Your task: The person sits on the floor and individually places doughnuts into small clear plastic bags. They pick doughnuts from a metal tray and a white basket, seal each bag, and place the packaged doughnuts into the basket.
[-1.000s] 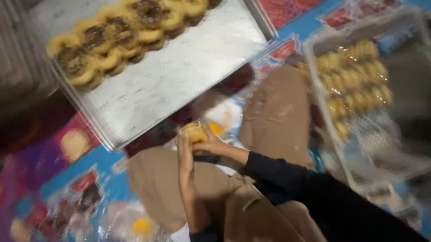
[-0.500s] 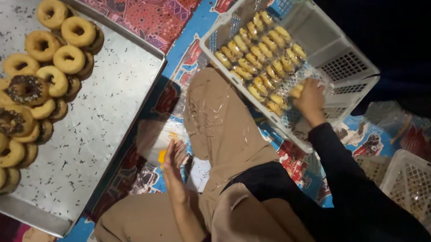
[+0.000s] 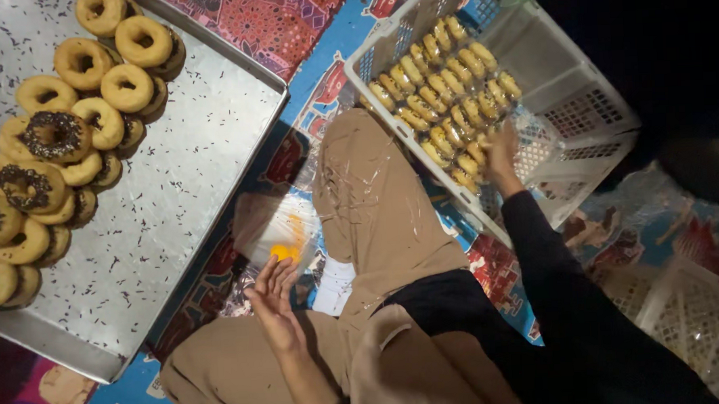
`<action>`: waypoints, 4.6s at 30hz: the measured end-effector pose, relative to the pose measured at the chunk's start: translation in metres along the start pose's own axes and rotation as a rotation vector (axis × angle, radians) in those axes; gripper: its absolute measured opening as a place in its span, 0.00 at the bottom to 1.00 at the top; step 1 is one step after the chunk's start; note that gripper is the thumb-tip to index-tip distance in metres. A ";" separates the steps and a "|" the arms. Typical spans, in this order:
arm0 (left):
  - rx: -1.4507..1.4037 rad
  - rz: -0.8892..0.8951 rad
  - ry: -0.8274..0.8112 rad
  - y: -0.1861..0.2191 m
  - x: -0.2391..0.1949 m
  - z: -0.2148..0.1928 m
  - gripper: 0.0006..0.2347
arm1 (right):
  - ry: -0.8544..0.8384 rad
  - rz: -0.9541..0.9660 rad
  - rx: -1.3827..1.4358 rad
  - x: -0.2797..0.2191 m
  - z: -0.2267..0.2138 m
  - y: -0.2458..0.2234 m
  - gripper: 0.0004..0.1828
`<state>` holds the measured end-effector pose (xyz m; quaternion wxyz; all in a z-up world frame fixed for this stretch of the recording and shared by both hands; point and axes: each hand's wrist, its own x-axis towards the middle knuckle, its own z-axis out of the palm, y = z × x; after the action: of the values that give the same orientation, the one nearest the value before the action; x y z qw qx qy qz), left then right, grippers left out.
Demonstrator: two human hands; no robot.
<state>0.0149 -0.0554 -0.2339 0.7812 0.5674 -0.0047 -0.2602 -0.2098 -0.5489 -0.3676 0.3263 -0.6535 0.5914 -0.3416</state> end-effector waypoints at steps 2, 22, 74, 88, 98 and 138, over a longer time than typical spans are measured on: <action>-0.012 0.018 0.001 -0.001 0.000 -0.006 0.33 | 0.093 0.319 0.188 -0.004 -0.013 0.003 0.41; -0.099 0.037 0.191 -0.002 -0.021 -0.028 0.28 | -0.223 0.689 0.453 -0.058 -0.063 0.009 0.29; 0.216 0.294 -0.283 0.005 0.010 0.059 0.29 | -1.216 -0.789 -0.088 -0.125 0.034 -0.284 0.12; -0.322 -0.303 0.719 -0.092 -0.256 -0.205 0.13 | -2.526 -0.947 0.809 -0.424 0.065 -0.337 0.30; -0.175 -0.257 1.026 -0.080 -0.304 -0.199 0.09 | -1.238 -1.312 -0.366 -0.320 0.236 -0.205 0.13; -1.479 0.615 0.543 0.109 0.049 -0.174 0.11 | -0.444 -1.440 -0.023 -0.272 0.365 -0.494 0.39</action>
<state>0.1539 0.1025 -0.2133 0.9615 -0.0736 0.2003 0.1732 0.3479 -0.2264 -0.1762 0.1269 -0.9355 -0.0582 -0.3247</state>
